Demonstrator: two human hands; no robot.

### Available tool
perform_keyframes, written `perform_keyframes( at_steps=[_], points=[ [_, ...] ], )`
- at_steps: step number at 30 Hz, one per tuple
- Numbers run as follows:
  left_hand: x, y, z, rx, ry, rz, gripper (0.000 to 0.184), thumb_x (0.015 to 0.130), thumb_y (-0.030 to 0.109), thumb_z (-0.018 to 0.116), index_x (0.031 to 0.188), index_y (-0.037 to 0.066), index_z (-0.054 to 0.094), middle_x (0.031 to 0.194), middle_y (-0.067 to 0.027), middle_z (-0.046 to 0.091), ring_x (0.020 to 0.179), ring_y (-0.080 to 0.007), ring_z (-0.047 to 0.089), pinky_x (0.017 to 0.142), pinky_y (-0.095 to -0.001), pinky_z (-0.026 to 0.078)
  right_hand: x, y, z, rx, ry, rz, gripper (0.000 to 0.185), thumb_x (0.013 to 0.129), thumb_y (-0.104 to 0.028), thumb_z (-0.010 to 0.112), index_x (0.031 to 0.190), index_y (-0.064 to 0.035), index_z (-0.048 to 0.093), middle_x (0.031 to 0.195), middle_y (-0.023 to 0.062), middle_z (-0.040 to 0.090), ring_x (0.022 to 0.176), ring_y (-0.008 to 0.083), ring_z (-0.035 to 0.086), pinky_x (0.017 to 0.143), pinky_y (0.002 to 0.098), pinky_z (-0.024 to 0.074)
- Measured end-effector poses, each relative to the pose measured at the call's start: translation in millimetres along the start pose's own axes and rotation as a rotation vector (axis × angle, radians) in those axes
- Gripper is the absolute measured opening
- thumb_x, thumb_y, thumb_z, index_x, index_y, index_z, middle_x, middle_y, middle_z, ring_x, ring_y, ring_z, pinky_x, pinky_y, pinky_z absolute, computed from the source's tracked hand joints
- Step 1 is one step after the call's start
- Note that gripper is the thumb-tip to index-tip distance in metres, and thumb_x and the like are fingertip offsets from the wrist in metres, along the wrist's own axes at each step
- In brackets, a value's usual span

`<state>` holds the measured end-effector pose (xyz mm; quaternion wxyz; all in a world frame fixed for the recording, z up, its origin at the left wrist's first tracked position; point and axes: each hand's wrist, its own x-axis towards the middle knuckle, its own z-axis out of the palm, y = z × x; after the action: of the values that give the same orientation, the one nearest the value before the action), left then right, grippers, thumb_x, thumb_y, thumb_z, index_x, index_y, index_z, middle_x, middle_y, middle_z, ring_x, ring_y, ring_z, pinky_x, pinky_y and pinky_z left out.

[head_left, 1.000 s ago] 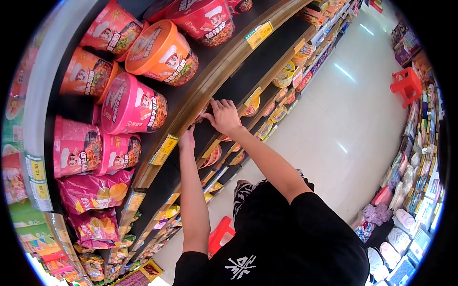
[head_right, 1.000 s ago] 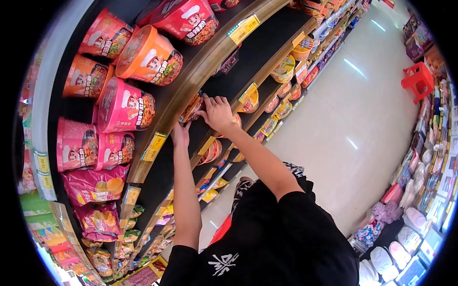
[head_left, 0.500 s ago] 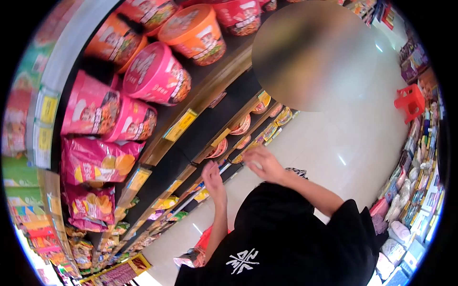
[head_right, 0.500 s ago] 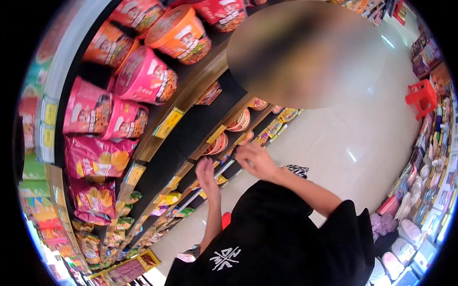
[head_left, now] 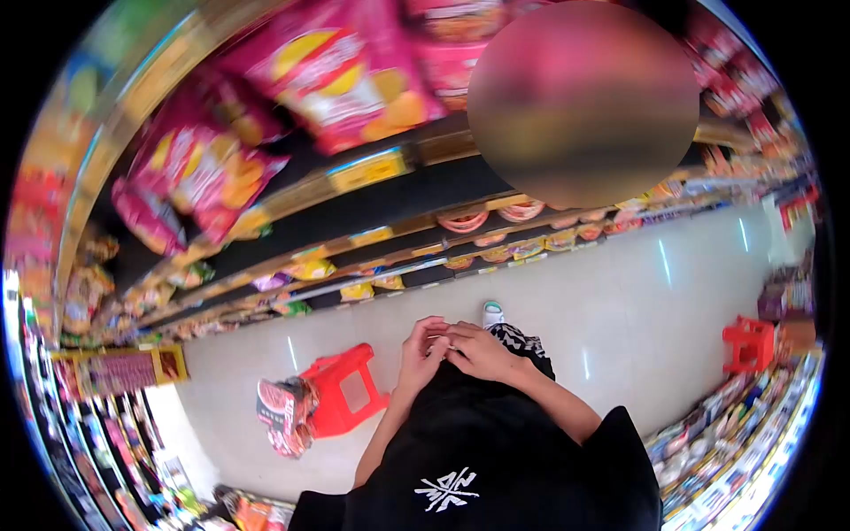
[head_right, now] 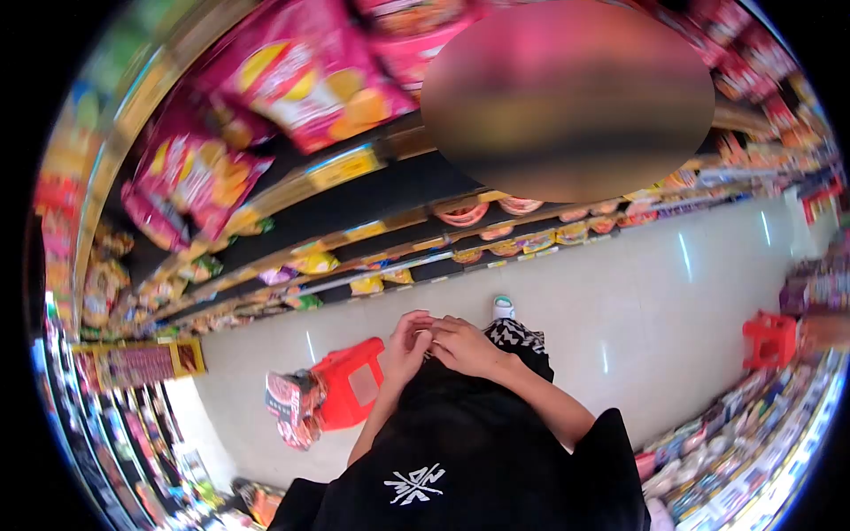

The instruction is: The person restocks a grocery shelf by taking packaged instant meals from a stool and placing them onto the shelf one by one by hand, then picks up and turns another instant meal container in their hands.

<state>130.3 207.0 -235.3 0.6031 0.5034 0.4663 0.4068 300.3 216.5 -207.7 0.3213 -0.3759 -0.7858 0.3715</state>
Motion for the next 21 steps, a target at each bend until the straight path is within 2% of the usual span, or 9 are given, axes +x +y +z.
perform_keyframes(
  at_steps=[4, 8, 12, 17, 21],
  points=[
    [-33, -4, -26, 0.035, 0.126, 0.031, 0.030, 0.087, 0.006, 0.062, 0.115, -0.001, 0.053, 0.106, -0.0113, 0.061, 0.094, -0.0158, 0.062, 0.082, -0.0290, 0.052, 19, -20, 32, 0.078, -0.123, 0.050, 0.023, 0.079, -0.009, 0.059, 0.101, -0.0020, 0.059, 0.100, 0.0162, 0.062, 0.095, 0.0339, 0.058, 0.087, 0.0430, 0.0461],
    [-66, -11, -63, 0.022, 0.196, 0.033, 0.032, 0.087, 0.008, 0.064, 0.115, -0.001, 0.052, 0.103, -0.0124, 0.063, 0.095, -0.0166, 0.062, 0.083, -0.0301, 0.052, 28, -43, 77, 0.113, -0.191, 0.057, 0.026, 0.079, -0.005, 0.058, 0.105, -0.0020, 0.060, 0.103, 0.0158, 0.062, 0.100, 0.0341, 0.057, 0.089, 0.0412, 0.0461],
    [-96, -8, -85, 0.073, 0.221, 0.029, 0.034, 0.087, 0.011, 0.065, 0.115, -0.002, 0.052, 0.102, -0.0136, 0.063, 0.095, -0.0186, 0.063, 0.083, -0.0308, 0.052, 32, -59, 103, 0.134, -0.275, 0.005, 0.024, 0.079, -0.010, 0.061, 0.102, -0.0021, 0.060, 0.103, 0.0172, 0.062, 0.098, 0.0349, 0.058, 0.088, 0.0419, 0.0465],
    [-123, -2, -111, 0.180, 0.231, 0.034, 0.033, 0.088, 0.009, 0.062, 0.117, -0.001, 0.052, 0.100, -0.0134, 0.062, 0.095, -0.0193, 0.063, 0.084, -0.0316, 0.051, 34, -64, 132, 0.118, -0.355, 0.014, 0.023, 0.079, -0.009, 0.061, 0.100, -0.0013, 0.060, 0.100, 0.0165, 0.062, 0.095, 0.0343, 0.058, 0.085, 0.0417, 0.0467],
    [-150, -8, -129, 0.116, 0.266, 0.015, 0.034, 0.088, 0.009, 0.062, 0.118, -0.001, 0.051, 0.100, -0.0142, 0.062, 0.095, -0.0208, 0.063, 0.085, -0.0327, 0.051, 35, -74, 158, 0.145, -0.418, -0.002, 0.020, 0.079, -0.009, 0.062, 0.096, -0.0001, 0.059, 0.095, 0.0169, 0.062, 0.091, 0.0342, 0.058, 0.082, 0.0417, 0.0468]
  ],
)
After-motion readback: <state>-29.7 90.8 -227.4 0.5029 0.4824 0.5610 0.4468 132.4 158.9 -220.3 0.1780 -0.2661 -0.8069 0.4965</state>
